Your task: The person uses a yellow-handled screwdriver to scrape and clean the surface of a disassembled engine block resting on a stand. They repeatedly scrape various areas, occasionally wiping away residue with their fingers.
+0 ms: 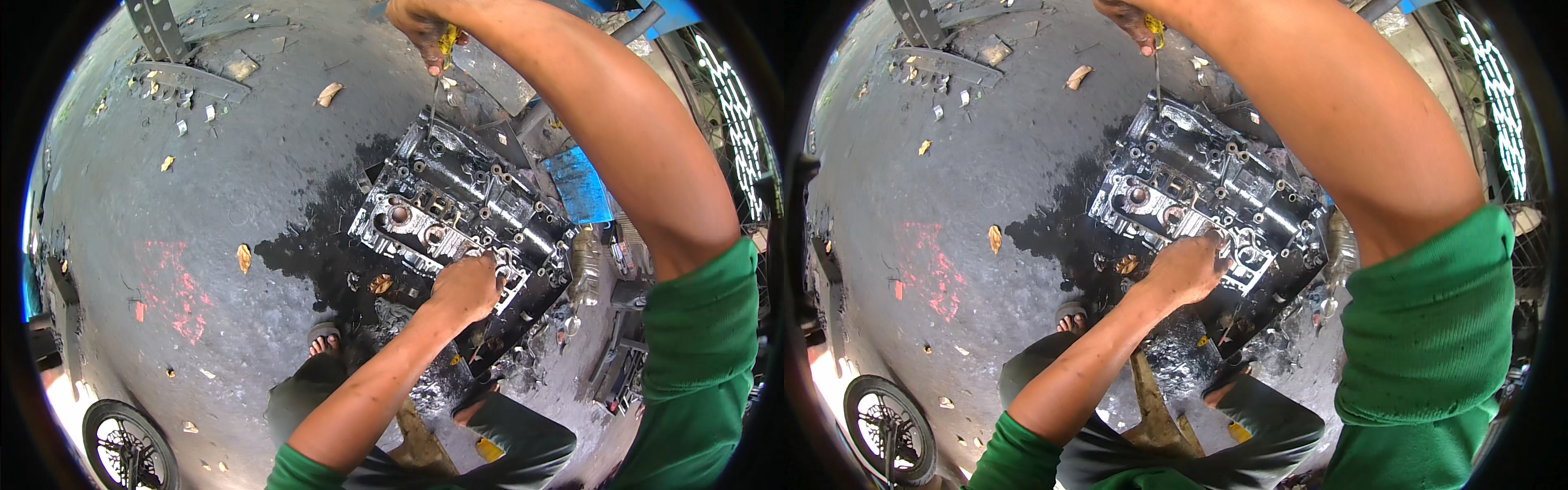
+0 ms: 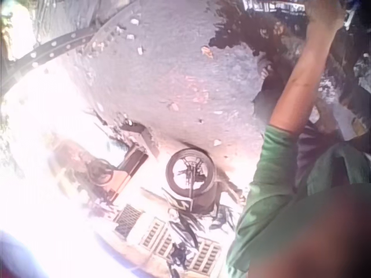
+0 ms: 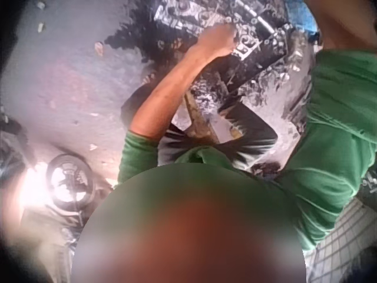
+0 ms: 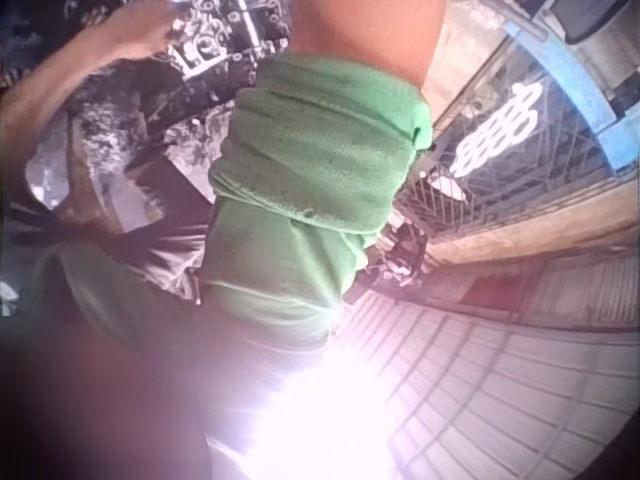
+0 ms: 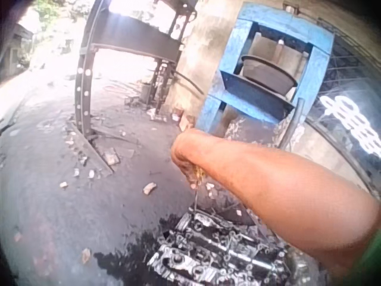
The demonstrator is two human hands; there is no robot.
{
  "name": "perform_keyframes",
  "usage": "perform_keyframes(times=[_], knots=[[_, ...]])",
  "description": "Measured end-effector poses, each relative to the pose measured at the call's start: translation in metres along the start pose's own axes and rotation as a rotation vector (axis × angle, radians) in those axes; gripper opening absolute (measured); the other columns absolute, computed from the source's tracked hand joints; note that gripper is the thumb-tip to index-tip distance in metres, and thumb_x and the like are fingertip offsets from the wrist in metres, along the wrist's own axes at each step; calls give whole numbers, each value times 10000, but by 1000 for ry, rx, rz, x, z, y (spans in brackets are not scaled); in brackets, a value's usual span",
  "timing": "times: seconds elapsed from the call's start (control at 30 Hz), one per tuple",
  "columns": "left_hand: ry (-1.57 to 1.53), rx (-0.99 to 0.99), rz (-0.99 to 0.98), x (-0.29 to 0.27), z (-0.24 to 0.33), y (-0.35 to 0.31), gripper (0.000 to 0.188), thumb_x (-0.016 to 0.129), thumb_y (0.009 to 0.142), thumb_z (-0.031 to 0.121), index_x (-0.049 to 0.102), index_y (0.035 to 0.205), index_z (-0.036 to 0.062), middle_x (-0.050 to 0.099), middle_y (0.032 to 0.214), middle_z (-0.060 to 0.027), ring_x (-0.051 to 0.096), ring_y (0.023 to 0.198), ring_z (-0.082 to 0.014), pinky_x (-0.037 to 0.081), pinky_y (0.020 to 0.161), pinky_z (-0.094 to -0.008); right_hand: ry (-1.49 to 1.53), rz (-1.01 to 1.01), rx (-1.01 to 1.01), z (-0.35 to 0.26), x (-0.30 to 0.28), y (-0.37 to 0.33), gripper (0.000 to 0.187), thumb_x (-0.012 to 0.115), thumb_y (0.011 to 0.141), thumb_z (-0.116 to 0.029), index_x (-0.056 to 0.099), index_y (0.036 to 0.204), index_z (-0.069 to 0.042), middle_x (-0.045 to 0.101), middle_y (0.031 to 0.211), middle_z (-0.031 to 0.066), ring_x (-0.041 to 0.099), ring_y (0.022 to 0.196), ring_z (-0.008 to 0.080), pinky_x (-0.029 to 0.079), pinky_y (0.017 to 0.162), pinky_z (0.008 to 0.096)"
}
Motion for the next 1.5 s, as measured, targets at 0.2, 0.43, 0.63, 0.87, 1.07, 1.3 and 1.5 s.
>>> perform_keyframes(times=[0.2,0.43,0.63,0.87,1.07,1.3,1.5], knots=[[8,-12,17,-19,-10,-17,414,543,942,325,548,1141,-38,682,938,-234,665,918,-401,533,806,-488,472,25,-33,13,53,-66,328,774,803,-282,721,1014,-37,712,831,192,665,534,230,555,501,366],[276,-100,61,-50,-17,-30,266,516,898,149,637,1080,-3,713,989,-184,722,890,-306,594,702,-412,1169,182,301,-74,246,-201,344,668,887,-302,664,1206,-176,695,1118,110,658,1030,295,504,893,426],[409,-348,87,-69,-43,-31,250,535,889,172,691,1022,29,707,1039,-180,693,998,-321,552,862,-397,2330,234,246,-179,282,-155,369,672,929,-204,606,1280,-109,532,670,-8,441,477,52,332,370,229],[482,-183,153,-72,-44,-19,314,573,908,277,659,990,-14,673,912,-268,644,878,-454,498,776,-521,2482,457,271,-197,267,-159,330,611,886,-112,653,1210,-66,624,634,75,552,463,118,436,411,307],[441,-90,213,-93,-47,-17,346,588,884,298,655,990,-24,660,944,-291,634,924,-463,489,812,-529,2850,247,232,-203,264,-148,136,555,874,-91,628,938,4,583,588,74,534,440,136,414,380,306],[329,-172,246,-130,-54,-28,342,589,892,278,677,1019,-27,689,859,-161,636,759,-252,494,678,-344,1984,399,364,-180,242,-173,259,579,867,-174,665,1014,21,681,962,264,678,994,362,529,923,416],[49,-240,403,-179,-76,-65,381,578,871,268,682,1013,-70,712,839,-173,683,725,-209,516,700,-323,2091,213,354,-179,239,-153,252,554,834,-127,681,948,58,694,948,232,700,914,319,540,866,388]])
Point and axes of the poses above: each hand's wrist, its own y-axis towards the middle knuckle, its own x-axis out of the palm, z = x × y, the point moved 9 cm from there along y, towards the middle knuckle
